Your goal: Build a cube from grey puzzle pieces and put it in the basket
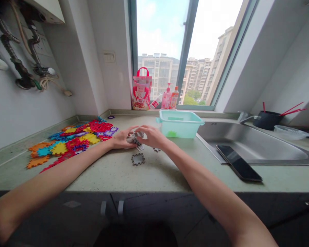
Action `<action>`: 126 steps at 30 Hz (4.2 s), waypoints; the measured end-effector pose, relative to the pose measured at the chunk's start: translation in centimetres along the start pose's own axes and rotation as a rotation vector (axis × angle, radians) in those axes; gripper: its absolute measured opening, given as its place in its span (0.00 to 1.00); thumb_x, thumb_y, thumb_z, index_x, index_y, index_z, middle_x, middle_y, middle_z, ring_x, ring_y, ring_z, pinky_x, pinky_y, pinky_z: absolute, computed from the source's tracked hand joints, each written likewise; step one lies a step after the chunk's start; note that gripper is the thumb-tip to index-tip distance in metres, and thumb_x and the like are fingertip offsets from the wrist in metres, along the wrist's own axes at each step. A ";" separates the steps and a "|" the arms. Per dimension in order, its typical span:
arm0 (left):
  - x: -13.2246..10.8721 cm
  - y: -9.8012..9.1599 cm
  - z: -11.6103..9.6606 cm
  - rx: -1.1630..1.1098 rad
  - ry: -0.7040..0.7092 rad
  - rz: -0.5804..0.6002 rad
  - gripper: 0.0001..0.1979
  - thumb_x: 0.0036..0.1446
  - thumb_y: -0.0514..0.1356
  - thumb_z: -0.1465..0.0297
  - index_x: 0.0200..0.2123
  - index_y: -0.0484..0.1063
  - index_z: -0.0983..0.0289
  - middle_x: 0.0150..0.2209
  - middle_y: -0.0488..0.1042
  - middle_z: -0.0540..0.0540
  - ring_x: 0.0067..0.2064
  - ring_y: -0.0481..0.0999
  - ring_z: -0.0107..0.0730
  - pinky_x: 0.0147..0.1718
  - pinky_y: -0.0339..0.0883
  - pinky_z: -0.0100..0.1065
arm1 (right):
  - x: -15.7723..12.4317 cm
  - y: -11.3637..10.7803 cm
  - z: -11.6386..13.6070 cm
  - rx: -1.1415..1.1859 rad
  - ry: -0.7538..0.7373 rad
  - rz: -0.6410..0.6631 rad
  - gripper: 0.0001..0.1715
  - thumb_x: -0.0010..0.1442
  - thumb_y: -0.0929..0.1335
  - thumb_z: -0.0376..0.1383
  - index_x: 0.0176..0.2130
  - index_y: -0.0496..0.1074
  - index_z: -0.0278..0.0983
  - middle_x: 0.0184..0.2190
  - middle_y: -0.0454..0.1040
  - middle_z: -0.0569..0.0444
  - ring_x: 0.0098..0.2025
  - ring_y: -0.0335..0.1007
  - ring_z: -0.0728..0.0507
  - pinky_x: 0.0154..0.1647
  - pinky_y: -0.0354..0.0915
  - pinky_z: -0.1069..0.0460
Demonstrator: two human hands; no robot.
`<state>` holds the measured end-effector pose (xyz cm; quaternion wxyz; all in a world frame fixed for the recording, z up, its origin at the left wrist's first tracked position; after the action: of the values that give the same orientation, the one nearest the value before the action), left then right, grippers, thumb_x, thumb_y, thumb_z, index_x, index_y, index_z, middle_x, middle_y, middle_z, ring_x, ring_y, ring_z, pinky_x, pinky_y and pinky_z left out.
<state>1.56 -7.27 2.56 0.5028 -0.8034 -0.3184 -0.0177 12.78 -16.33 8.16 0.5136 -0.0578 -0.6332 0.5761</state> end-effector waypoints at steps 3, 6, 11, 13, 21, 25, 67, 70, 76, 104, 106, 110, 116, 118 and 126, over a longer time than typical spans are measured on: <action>0.0 -0.2 0.1 0.018 0.009 -0.022 0.55 0.50 0.72 0.51 0.74 0.51 0.61 0.53 0.80 0.57 0.49 0.81 0.45 0.53 0.71 0.41 | 0.4 0.8 0.2 0.017 -0.035 -0.005 0.14 0.68 0.69 0.37 0.52 0.77 0.41 0.51 0.79 0.48 0.52 0.76 0.42 0.58 0.67 0.48; 0.0 -0.2 0.3 0.032 -0.002 -0.026 0.56 0.50 0.71 0.50 0.75 0.51 0.61 0.53 0.80 0.56 0.51 0.81 0.45 0.54 0.71 0.41 | 0.5 1.6 0.1 0.021 -0.054 -0.002 0.13 0.68 0.68 0.36 0.52 0.78 0.41 0.51 0.80 0.48 0.53 0.77 0.42 0.59 0.68 0.48; 0.0 -0.3 0.4 0.046 -0.025 -0.027 0.57 0.49 0.72 0.50 0.75 0.51 0.60 0.49 0.81 0.56 0.49 0.82 0.45 0.54 0.71 0.42 | 0.4 0.9 -0.2 0.011 -0.045 -0.005 0.15 0.69 0.69 0.39 0.53 0.78 0.40 0.54 0.79 0.47 0.56 0.76 0.41 0.61 0.68 0.46; 0.0 -0.4 0.6 0.044 -0.042 -0.038 0.58 0.48 0.73 0.51 0.75 0.51 0.61 0.47 0.81 0.56 0.49 0.82 0.45 0.53 0.72 0.43 | 0.3 -0.8 -0.7 -0.010 -0.028 -0.035 0.16 0.70 0.68 0.40 0.54 0.78 0.41 0.57 0.79 0.47 0.58 0.76 0.40 0.62 0.67 0.45; 0.0 -0.4 1.4 -0.028 -0.061 -0.065 0.59 0.44 0.75 0.51 0.75 0.54 0.61 0.48 0.79 0.59 0.52 0.81 0.48 0.56 0.73 0.48 | -2.4 -2.9 -7.3 -0.340 0.421 0.284 0.16 0.68 0.69 0.45 0.47 0.82 0.40 0.43 0.85 0.48 0.43 0.81 0.39 0.46 0.70 0.48; -0.1 -0.2 1.5 -0.011 -0.082 -0.046 0.59 0.46 0.74 0.50 0.75 0.52 0.61 0.50 0.78 0.60 0.52 0.81 0.47 0.59 0.72 0.49 | -4.0 -1.8 -8.4 -0.493 0.622 0.497 0.32 0.65 0.66 0.60 0.42 0.84 0.38 0.41 0.84 0.41 0.45 0.81 0.33 0.44 0.70 0.46; -0.3 -1.5 1.8 0.046 -0.082 -0.114 0.53 0.45 0.71 0.54 0.71 0.59 0.66 0.43 0.80 0.59 0.47 0.80 0.49 0.51 0.72 0.45 | -5.4 -0.9 -8.1 0.024 0.515 0.688 0.43 0.44 0.82 0.45 0.59 0.77 0.43 0.56 0.79 0.47 0.51 0.78 0.36 0.47 0.73 0.48; -0.4 -1.6 2.1 0.069 -0.083 -0.119 0.52 0.45 0.71 0.53 0.71 0.61 0.63 0.44 0.80 0.59 0.47 0.80 0.49 0.51 0.72 0.45 | -5.4 0.0 -8.0 0.096 0.475 0.675 0.39 0.42 0.82 0.36 0.55 0.80 0.42 0.53 0.80 0.48 0.46 0.79 0.39 0.43 0.72 0.51; -0.3 -1.3 2.3 0.077 -0.071 -0.076 0.51 0.47 0.70 0.50 0.72 0.62 0.62 0.47 0.81 0.58 0.46 0.81 0.46 0.51 0.74 0.43 | -4.5 1.3 -7.2 0.058 0.428 0.615 0.25 0.47 0.80 0.37 0.47 0.83 0.43 0.36 0.81 0.54 0.34 0.77 0.44 0.33 0.69 0.53; 0.8 -0.8 0.5 0.137 -0.240 -0.099 0.27 0.47 0.67 0.43 0.37 0.78 0.59 0.32 0.79 0.50 0.34 0.76 0.39 0.32 0.62 0.33 | 1.3 2.1 -2.1 0.023 0.103 -0.042 0.12 0.63 0.75 0.39 0.48 0.79 0.42 0.47 0.80 0.50 0.50 0.74 0.41 0.53 0.69 0.47; 0.8 -0.8 0.4 0.126 -0.233 -0.112 0.28 0.46 0.67 0.43 0.39 0.77 0.59 0.33 0.80 0.50 0.35 0.77 0.39 0.32 0.63 0.33 | 1.2 2.2 -2.3 0.025 0.127 -0.046 0.13 0.63 0.74 0.37 0.48 0.79 0.42 0.47 0.80 0.51 0.50 0.74 0.42 0.50 0.69 0.48; 0.6 -1.0 0.2 0.117 -0.217 -0.138 0.34 0.47 0.68 0.42 0.50 0.77 0.59 0.38 0.81 0.52 0.39 0.79 0.42 0.36 0.66 0.34 | 1.2 2.1 -2.5 0.030 0.138 -0.054 0.12 0.64 0.73 0.37 0.48 0.80 0.42 0.47 0.81 0.51 0.50 0.75 0.42 0.50 0.70 0.49; 0.3 -1.4 -0.1 0.127 -0.193 -0.151 0.43 0.48 0.68 0.41 0.62 0.70 0.58 0.46 0.81 0.56 0.45 0.81 0.48 0.44 0.70 0.39 | 0.8 0.7 -1.6 0.012 0.073 -0.104 0.14 0.68 0.71 0.41 0.52 0.78 0.42 0.56 0.77 0.47 0.56 0.74 0.41 0.59 0.67 0.45; 0.2 -1.6 -0.1 0.115 -0.197 -0.165 0.48 0.47 0.69 0.41 0.67 0.66 0.59 0.49 0.80 0.58 0.46 0.80 0.49 0.46 0.70 0.41 | 0.3 -0.6 -1.2 0.012 0.062 -0.135 0.14 0.66 0.71 0.41 0.50 0.78 0.40 0.52 0.78 0.47 0.51 0.76 0.42 0.55 0.69 0.46; 0.0 -1.7 0.0 -0.118 -0.083 -0.216 0.46 0.60 0.58 0.39 0.73 0.58 0.58 0.59 0.74 0.63 0.55 0.75 0.48 0.50 0.70 0.42 | -2.1 2.2 -1.0 0.122 0.075 0.409 0.15 0.58 0.73 0.33 0.45 0.83 0.41 0.40 0.83 0.53 0.33 0.77 0.47 0.39 0.69 0.53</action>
<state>0.61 -6.78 3.90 0.4363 -0.7927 -0.4220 -0.0571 13.34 -16.33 5.05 0.4115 -0.1754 -0.5527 0.7031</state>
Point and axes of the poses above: each hand's wrist, its own x-axis towards the middle knuckle, its own y-axis out of the palm, z = x × y, the point moved 9 cm from there along x, towards the middle knuckle
